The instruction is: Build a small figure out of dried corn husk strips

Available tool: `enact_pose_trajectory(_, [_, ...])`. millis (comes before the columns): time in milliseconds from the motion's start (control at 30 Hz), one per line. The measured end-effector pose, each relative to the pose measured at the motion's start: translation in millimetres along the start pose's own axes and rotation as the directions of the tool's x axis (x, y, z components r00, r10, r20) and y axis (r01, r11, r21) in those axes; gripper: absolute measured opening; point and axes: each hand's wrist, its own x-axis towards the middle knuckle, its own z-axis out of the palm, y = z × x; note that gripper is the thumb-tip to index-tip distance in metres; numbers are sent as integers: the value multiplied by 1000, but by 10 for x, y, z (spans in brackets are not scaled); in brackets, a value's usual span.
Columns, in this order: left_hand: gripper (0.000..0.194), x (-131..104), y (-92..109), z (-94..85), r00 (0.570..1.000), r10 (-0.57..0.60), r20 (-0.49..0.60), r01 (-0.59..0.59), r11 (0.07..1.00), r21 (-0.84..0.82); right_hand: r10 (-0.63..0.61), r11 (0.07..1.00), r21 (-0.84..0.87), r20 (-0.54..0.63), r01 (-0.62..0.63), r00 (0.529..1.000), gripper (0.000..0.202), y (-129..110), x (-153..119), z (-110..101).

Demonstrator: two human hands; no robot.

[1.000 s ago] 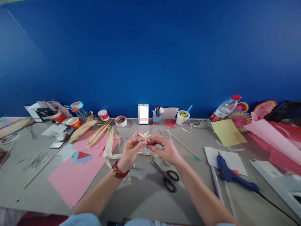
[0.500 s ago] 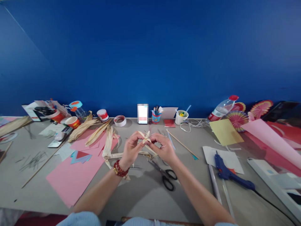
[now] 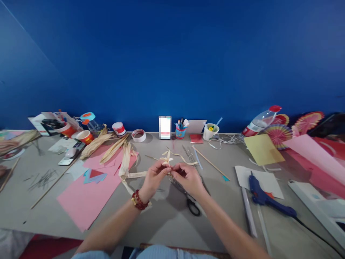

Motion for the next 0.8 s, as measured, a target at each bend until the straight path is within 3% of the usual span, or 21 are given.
enact_pose_trajectory(100, [17, -94, -64, -4, 1000, -3, 9, 3, 997, 73, 67, 996, 59, 8, -67, 998, 10, 29, -102, 27])
enact_pose_trajectory(300, [22, -164, -118, -23, 995, 99, 31, -104, 953, 285, 129, 968, 212, 43, -135, 991, 14, 230, -179, 68])
enact_pose_trajectory(533, [13, -185, -129, -14, 966, 241, 96, -259, 880, 399, 48, 990, 134, 4, -48, 999, 10, 334, -217, 77])
enact_pose_trajectory(800, [9, -202, -112, -10, 957, 251, 148, -291, 849, 441, -51, 998, -32, -3, 51, 999, 6, 319, -263, 27])
